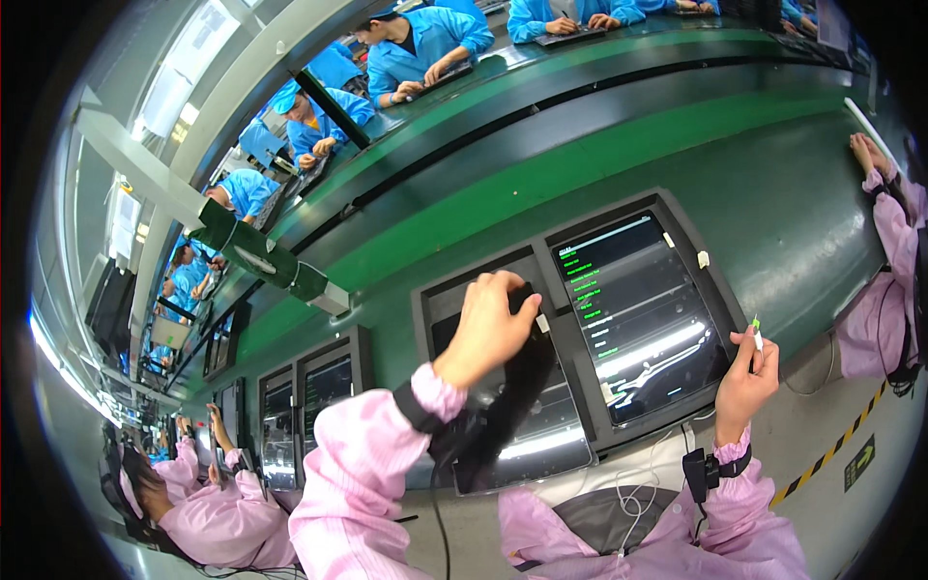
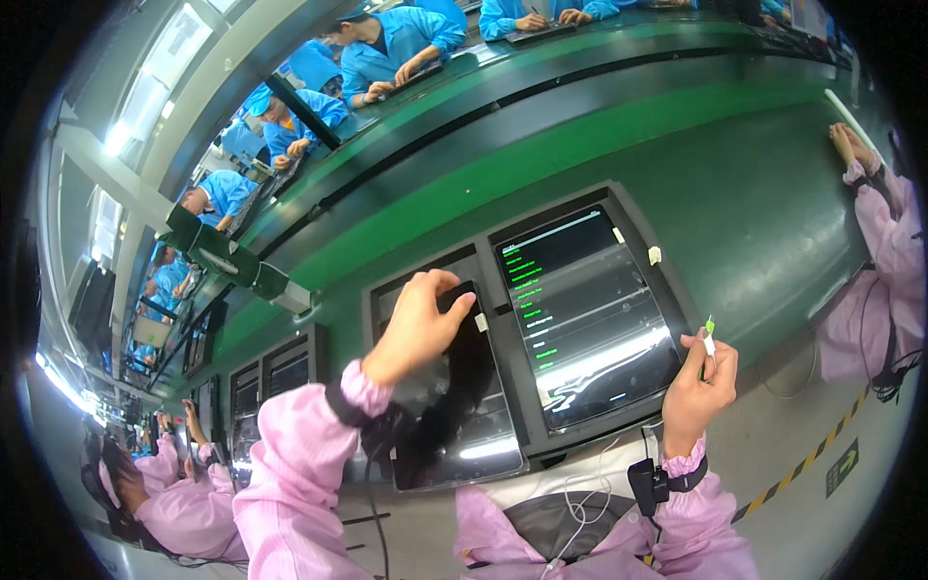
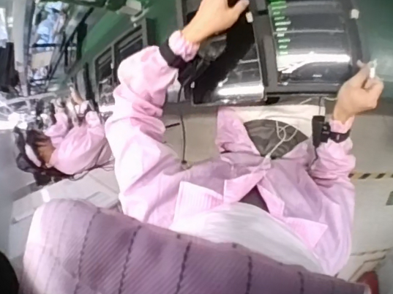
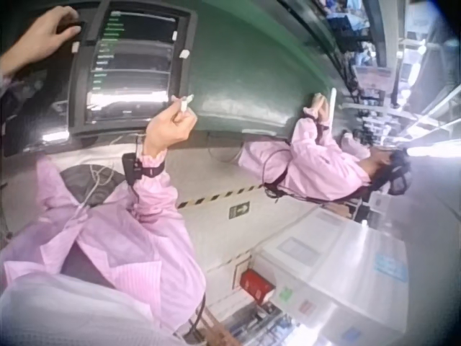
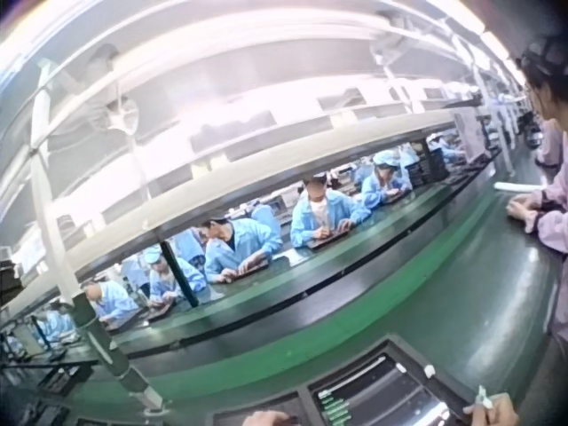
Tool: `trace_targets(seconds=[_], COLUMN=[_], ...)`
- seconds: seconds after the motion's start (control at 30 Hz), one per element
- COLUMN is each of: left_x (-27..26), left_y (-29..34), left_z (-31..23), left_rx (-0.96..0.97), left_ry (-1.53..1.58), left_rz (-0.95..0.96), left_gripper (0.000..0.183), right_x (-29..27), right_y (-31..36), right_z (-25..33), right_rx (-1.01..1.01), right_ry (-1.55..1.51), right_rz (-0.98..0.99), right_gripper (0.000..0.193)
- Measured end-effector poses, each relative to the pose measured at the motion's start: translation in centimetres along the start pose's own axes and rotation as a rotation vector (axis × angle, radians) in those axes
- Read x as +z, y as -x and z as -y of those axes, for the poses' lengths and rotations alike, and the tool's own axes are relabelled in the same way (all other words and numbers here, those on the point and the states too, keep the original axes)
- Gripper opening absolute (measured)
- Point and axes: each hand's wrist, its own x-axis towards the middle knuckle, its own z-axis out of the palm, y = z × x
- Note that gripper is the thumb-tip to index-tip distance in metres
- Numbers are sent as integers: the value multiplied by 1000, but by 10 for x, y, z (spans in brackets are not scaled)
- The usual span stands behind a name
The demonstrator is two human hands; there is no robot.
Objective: Testing and inspecting tablet devices on a factory assembly line.
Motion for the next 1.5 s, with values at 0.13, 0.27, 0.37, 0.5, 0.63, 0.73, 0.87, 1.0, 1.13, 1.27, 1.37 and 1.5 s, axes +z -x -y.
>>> trace_targets(seconds=[0.13, 0.27, 0.37, 0.5, 0.63, 0.73, 0.87, 1.0, 1.13, 1.27, 1.37, 1.5], left_x=[18, 27, 32, 28, -1, -34, -67, -72, -65, -66, -66, -65], left_y=[-30, -36, -41, -44, -18, 19, 74, 120, 147, 159, 164, 153], left_z=[30, 25, 19, 21, 21, 15, 5, -3, 2, 12, 15, 21], left_rx=[-324, -371, -412, -375, -57, 139, 378, 427, 492, 529, 575, 569], left_ry=[-50, -175, -218, -120, -154, -131, -143, -198, -169, -146, -134, -220], left_rz=[298, 241, 193, 232, 61, 103, 202, 295, 274, 274, 277, 371], left_gripper=[44, 43, 38, 38, 40, 42, 56, 62, 58, 58, 58, 58], right_x=[-1, 1, 1, 0, -1, -1, -1, -2, -4, -16, -28, -39], right_y=[0, 1, 2, 1, 0, 1, 1, 2, -1, -7, -7, 1], right_z=[-1, -1, -1, -2, -3, -3, -1, 0, 0, 2, 8, 27], right_rx=[8, 1, -2, -14, 14, 4, 3, 42, 93, 103, 115, 154], right_ry=[19, -8, -9, 1, -34, -26, -3, 12, -73, -113, -126, -184], right_rz=[3, -12, -3, 4, 15, 13, 8, 20, 36, 112, 143, 250], right_gripper=[31, 25, 27, 30, 29, 30, 29, 25, 26, 27, 27, 24])
